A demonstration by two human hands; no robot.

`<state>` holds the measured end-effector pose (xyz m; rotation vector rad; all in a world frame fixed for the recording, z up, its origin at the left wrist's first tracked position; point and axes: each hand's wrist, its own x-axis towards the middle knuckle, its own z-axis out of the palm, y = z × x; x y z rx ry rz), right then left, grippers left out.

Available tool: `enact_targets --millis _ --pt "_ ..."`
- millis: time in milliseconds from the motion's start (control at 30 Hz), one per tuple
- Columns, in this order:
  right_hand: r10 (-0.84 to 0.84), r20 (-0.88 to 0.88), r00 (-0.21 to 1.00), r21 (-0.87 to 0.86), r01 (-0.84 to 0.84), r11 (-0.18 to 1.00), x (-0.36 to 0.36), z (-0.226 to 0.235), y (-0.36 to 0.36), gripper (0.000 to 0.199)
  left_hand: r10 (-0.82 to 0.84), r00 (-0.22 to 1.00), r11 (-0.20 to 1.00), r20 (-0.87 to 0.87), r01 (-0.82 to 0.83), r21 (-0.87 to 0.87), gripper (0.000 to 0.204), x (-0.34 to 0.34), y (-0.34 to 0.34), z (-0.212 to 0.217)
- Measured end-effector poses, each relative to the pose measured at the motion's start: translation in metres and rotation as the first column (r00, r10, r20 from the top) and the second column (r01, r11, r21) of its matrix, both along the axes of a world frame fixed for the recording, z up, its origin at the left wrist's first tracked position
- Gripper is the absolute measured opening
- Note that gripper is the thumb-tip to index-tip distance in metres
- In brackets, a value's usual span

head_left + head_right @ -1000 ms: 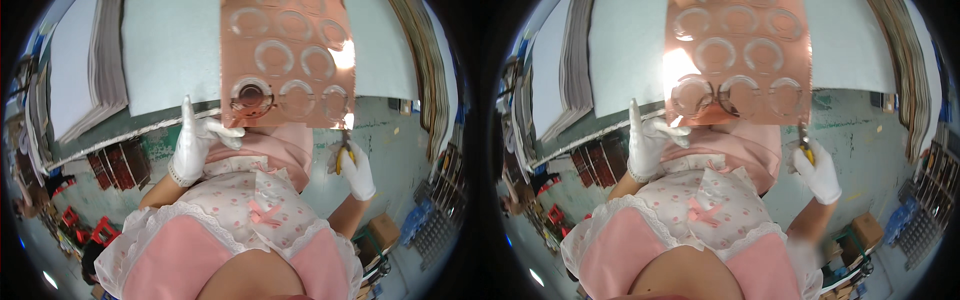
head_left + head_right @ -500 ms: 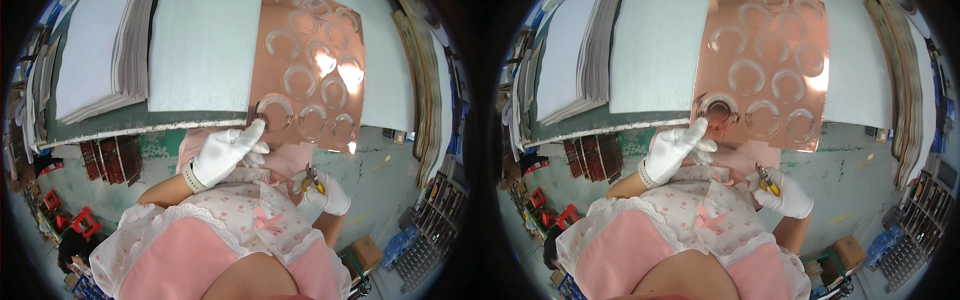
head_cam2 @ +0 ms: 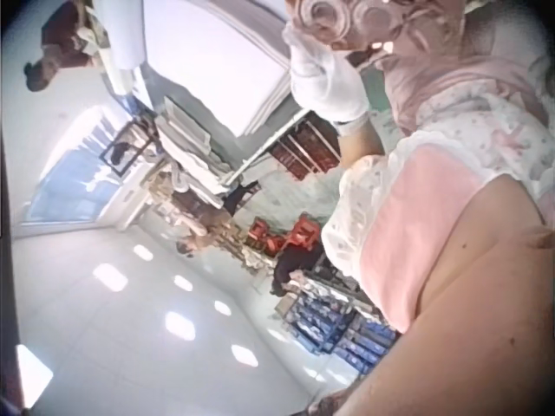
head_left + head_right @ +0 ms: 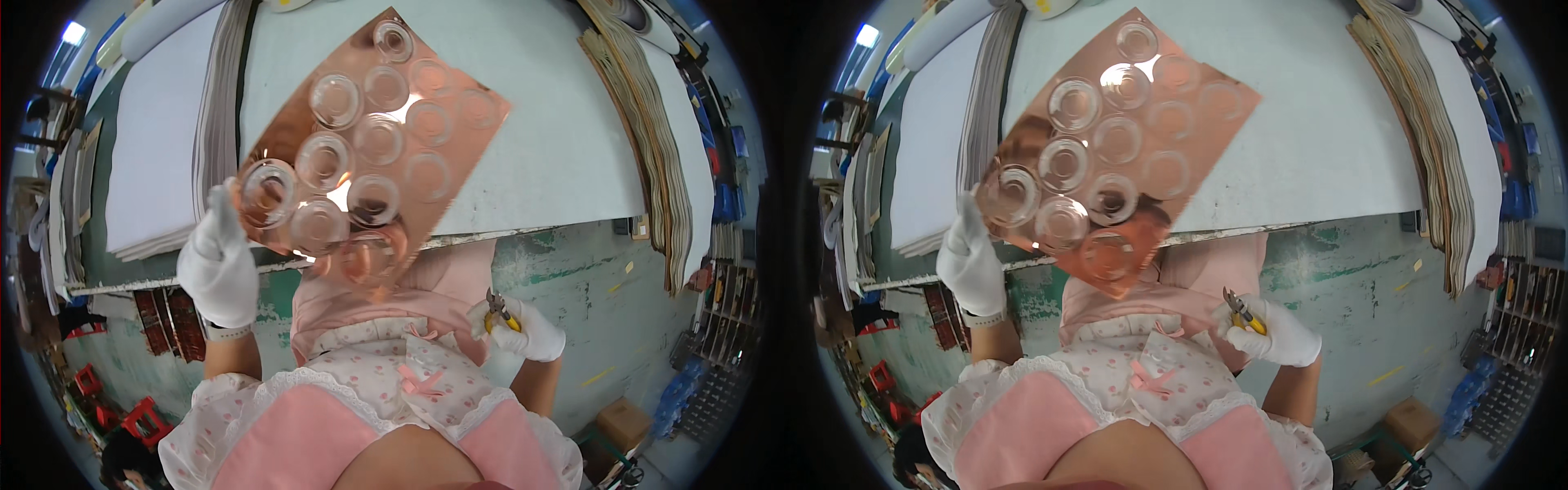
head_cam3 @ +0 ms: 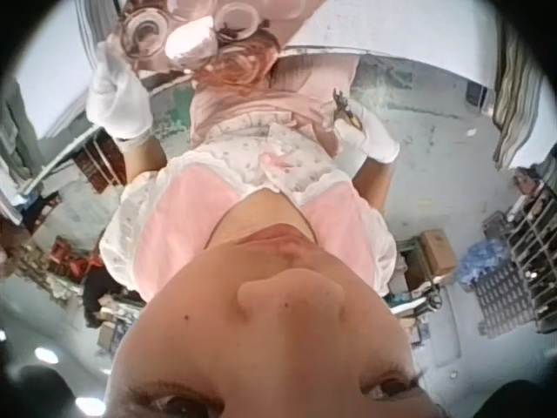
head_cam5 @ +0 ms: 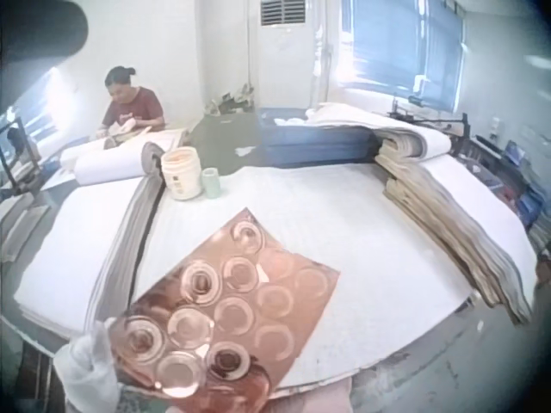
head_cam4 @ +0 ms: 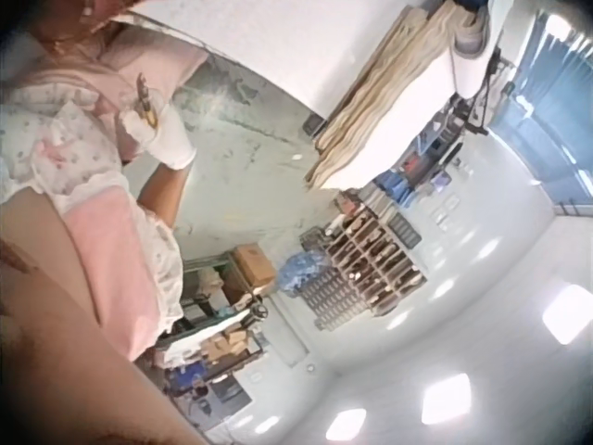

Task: The person uses pliers to cut circular copper foil pieces from a larger copper sheet. They repeatedly lift the sheet, cut out the circles, and place the finished pieces into a white container. The process is repeated for multiple sheets throughout the video.

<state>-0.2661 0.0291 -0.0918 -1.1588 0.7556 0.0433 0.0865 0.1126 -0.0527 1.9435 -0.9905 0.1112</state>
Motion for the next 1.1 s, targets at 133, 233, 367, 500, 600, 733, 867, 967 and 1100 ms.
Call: enact_targets --millis 133,233,367,500,600,733,867,967,1100 --pt "-0.027 0.043 0.999 -0.025 0.028 0.999 0.005 -0.001 -0.001 0.031 0.048 0.985 0.926 -0.166 -0.106 -0.364 0.037 0.012 -0.019 0.014" --pt "-0.105 0.157 0.982 0.013 0.105 0.994 0.008 -0.018 -0.002 0.029 0.060 0.988 0.850 -0.146 -0.127 -0.511 0.042 0.019 -0.042 0.039" --pt "-0.331 0.299 0.895 0.159 0.296 0.942 0.029 -0.013 -0.004 0.028 0.262 0.965 0.779 -0.010 -0.218 -0.589 0.042 0.022 -0.058 0.066" --pt "-0.597 0.522 0.609 0.439 0.408 0.800 0.042 -0.009 -0.003 0.039 -0.285 0.949 0.612 0.133 0.287 -0.737 0.052 0.005 -0.070 0.098" --pt "-0.834 0.443 0.330 0.671 0.495 0.552 0.042 -0.007 -0.006 0.047 -0.826 0.463 0.223 0.321 0.792 -0.568 0.040 -0.018 -0.074 0.098" --pt "-0.825 0.555 0.104 0.671 0.530 0.518 0.016 -0.025 -0.008 0.045 -0.771 0.447 0.520 0.453 0.853 0.043 0.023 -0.008 -0.042 0.098" --pt "-0.917 0.358 0.175 0.501 0.793 0.346 0.010 -0.040 0.009 0.031 -0.840 0.352 0.507 0.412 0.780 0.366 0.036 0.035 -0.012 0.079" --pt "-0.912 0.249 0.326 0.127 0.923 0.364 0.033 -0.036 0.019 0.021 -0.772 0.533 0.636 0.348 0.660 0.400 0.031 0.052 0.003 0.061" --pt "-0.864 0.125 0.488 0.049 0.867 0.497 0.057 -0.034 0.031 0.021 -0.623 0.713 0.775 0.321 0.511 0.371 0.026 0.072 -0.003 0.049"
